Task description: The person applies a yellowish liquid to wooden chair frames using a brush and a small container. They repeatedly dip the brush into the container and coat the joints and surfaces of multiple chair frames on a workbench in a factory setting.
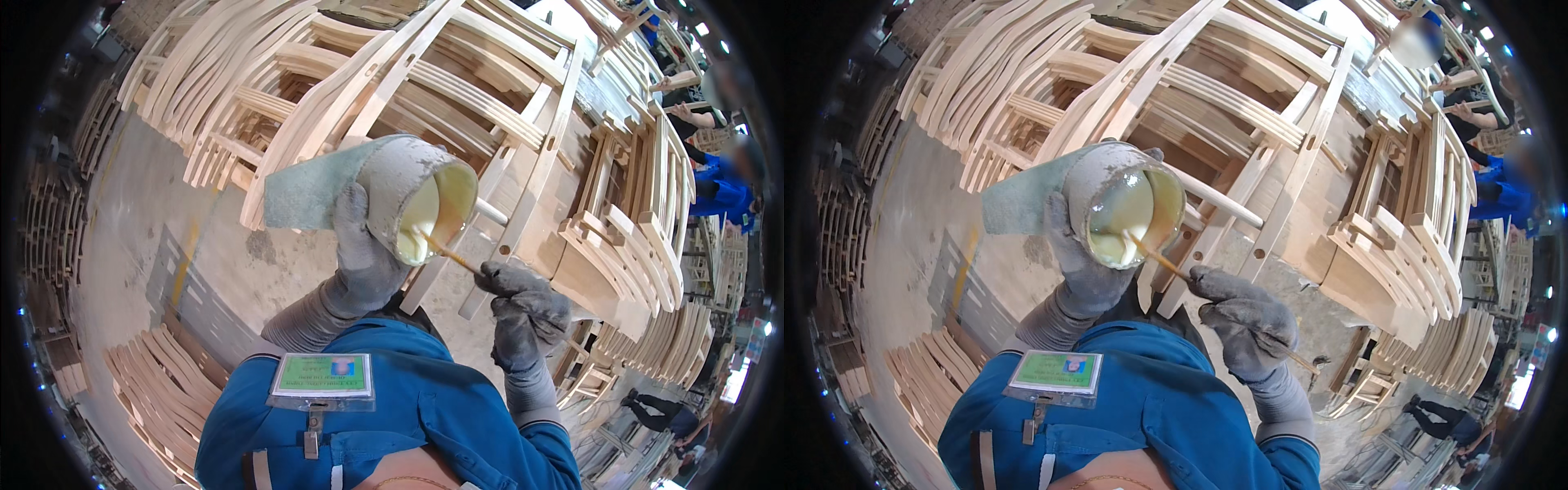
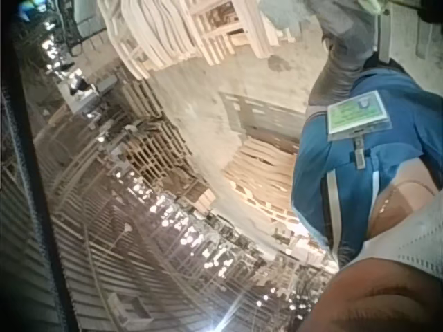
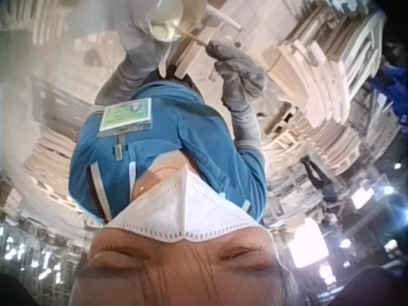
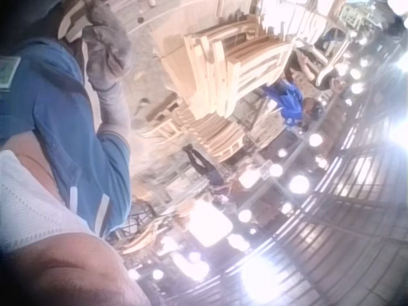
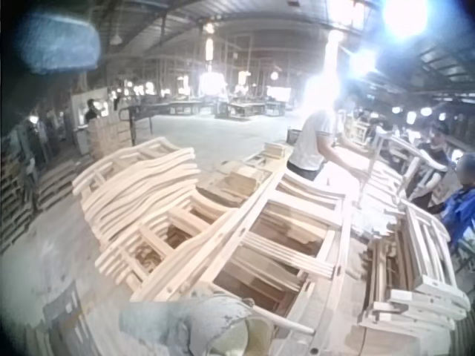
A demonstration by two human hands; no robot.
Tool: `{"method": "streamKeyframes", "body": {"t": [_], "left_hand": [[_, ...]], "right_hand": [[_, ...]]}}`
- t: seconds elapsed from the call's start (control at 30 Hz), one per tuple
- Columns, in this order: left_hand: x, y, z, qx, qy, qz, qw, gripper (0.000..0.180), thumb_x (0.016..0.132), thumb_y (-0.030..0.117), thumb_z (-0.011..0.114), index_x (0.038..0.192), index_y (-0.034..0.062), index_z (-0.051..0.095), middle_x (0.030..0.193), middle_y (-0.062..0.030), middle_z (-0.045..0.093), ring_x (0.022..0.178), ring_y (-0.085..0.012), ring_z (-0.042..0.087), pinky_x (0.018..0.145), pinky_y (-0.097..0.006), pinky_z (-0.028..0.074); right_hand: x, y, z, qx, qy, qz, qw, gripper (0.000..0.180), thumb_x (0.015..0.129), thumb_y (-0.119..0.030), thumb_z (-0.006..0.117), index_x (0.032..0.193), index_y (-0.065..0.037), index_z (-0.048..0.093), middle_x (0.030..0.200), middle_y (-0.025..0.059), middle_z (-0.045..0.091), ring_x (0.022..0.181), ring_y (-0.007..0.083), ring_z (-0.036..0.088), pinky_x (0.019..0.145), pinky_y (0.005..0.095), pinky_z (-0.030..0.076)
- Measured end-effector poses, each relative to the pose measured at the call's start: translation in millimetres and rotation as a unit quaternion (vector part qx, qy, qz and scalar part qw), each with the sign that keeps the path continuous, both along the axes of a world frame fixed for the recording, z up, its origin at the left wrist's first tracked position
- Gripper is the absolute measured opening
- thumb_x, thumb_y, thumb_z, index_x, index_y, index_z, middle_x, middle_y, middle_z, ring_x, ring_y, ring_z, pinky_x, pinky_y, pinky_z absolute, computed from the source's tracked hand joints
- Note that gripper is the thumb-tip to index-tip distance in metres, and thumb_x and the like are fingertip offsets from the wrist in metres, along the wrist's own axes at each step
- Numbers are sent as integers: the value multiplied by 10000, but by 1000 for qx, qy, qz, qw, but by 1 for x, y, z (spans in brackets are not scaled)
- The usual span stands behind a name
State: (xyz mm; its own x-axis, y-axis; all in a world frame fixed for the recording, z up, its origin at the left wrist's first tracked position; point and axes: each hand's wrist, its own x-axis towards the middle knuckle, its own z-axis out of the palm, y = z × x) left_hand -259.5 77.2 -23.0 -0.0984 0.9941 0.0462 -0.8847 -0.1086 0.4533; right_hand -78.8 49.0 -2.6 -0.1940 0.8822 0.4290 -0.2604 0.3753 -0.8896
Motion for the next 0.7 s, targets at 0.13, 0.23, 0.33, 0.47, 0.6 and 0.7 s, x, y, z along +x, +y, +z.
{"method": "streamKeyframes", "body": {"t": [0.13,0.23,0.33,0.47,0.6,0.7], "left_hand": [[-5,22,-8,28,48,-27,998,611,898,541,339,1303,84,361,1277,-129,428,1184,-257,437,1001,-408,371],[-15,46,-15,10,53,-64,996,584,899,504,384,1300,80,359,1266,-122,444,1174,-248,453,985,-393,392],[-19,69,-28,-5,16,-92,996,548,911,459,405,1317,95,348,1279,-113,445,1203,-237,431,975,-391,409],[-42,87,-83,17,109,33,993,830,745,19,656,1403,117,159,1384,-83,272,1265,-251,326,1054,-389,316],[-83,106,-94,-163,-134,-56,976,909,707,-54,659,1413,156,126,1384,-107,264,1266,-252,319,1048,-403,317],[-115,111,-112,-13,311,27,950,921,695,-49,668,1412,143,124,1376,-124,282,1257,-255,333,1030,-406,346]], "right_hand": [[-6,1,4,14,-43,-24,999,198,772,-14,666,949,-2,578,993,248,613,893,348,634,772,409,530],[-26,12,-3,13,-11,-144,989,182,802,-111,659,823,-38,493,816,196,618,789,307,644,638,426,564],[-35,46,-3,-93,36,-219,971,83,817,-34,564,860,12,510,807,189,614,740,258,640,645,387,561],[-23,119,10,-189,67,-323,925,78,853,-35,525,891,32,537,816,152,624,708,198,625,697,306,535],[31,193,1,-113,-83,-449,883,139,811,-69,655,825,10,541,750,111,625,658,144,619,612,247,533],[59,227,-26,-36,-236,-453,859,162,812,-115,668,782,-3,555,668,75,622,559,99,555,533,220,457]]}}
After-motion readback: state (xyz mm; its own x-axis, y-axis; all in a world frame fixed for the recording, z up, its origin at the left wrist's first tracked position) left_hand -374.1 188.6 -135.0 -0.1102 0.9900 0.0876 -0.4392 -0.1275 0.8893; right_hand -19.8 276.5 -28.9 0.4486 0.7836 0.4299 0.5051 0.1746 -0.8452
